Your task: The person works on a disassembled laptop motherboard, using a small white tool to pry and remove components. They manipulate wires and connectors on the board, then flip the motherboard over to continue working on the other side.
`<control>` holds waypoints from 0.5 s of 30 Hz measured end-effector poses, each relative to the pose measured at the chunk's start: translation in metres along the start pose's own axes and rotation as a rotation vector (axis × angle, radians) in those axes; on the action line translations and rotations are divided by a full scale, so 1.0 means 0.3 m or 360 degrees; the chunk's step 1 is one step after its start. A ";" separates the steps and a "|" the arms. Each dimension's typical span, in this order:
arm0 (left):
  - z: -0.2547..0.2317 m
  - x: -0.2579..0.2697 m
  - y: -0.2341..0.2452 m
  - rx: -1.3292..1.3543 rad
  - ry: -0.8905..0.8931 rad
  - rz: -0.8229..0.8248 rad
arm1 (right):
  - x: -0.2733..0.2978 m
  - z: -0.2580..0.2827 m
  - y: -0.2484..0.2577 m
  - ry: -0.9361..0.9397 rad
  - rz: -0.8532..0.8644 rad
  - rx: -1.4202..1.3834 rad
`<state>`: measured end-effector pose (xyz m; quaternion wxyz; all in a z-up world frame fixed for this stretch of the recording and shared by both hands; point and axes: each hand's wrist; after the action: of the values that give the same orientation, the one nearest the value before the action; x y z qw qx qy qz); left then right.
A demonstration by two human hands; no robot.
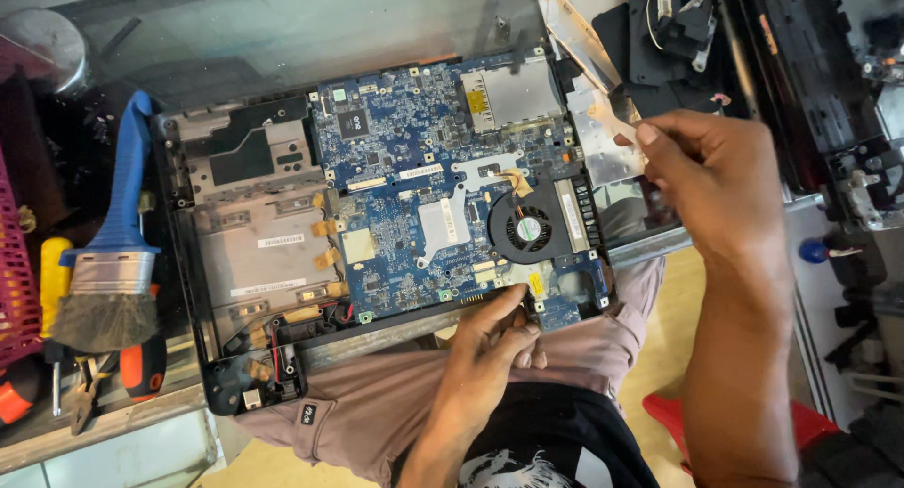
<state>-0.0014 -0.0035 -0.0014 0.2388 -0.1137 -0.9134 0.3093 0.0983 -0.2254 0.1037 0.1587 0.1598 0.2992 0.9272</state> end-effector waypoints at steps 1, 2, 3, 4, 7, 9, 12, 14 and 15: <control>0.004 -0.001 -0.001 0.0028 -0.0026 -0.0001 | 0.006 0.013 -0.003 0.0031 -0.0052 0.0154; -0.005 -0.001 -0.003 0.0026 -0.0026 0.0000 | 0.013 0.021 -0.005 0.0031 -0.0054 0.0151; -0.012 -0.002 -0.005 -0.0007 0.0010 -0.0008 | 0.019 0.028 -0.007 0.0122 -0.0110 0.0207; -0.019 -0.001 -0.007 -0.0043 0.0050 -0.0013 | 0.028 0.033 -0.009 0.0209 -0.0168 0.0262; -0.034 0.002 -0.009 -0.0052 0.0055 0.0013 | 0.010 0.024 -0.013 0.0317 -0.0218 0.0348; -0.018 -0.004 -0.008 -0.0028 -0.0003 0.0012 | -0.008 0.052 -0.016 0.0281 -0.0261 0.0396; -0.002 -0.004 -0.012 0.0025 -0.0088 -0.0017 | -0.075 0.092 -0.020 0.0457 -0.0315 0.0569; -0.011 -0.006 -0.018 0.0049 -0.0127 -0.0037 | -0.179 0.107 -0.050 0.0679 -0.0331 0.0689; -0.022 -0.005 -0.021 -0.0009 -0.0059 -0.0073 | -0.252 0.108 -0.079 0.0583 -0.0281 0.0856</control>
<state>0.0028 -0.0058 0.0066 0.2285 -0.0877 -0.9209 0.3034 0.1838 -0.2202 0.0991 0.1343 0.0002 0.5694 0.8110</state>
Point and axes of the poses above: each hand's wrist, its own x-axis away from the middle knuckle, its own y-axis out of the back of the hand, z = x × y, and after that the axes turned 12 degrees about -y, right-handed
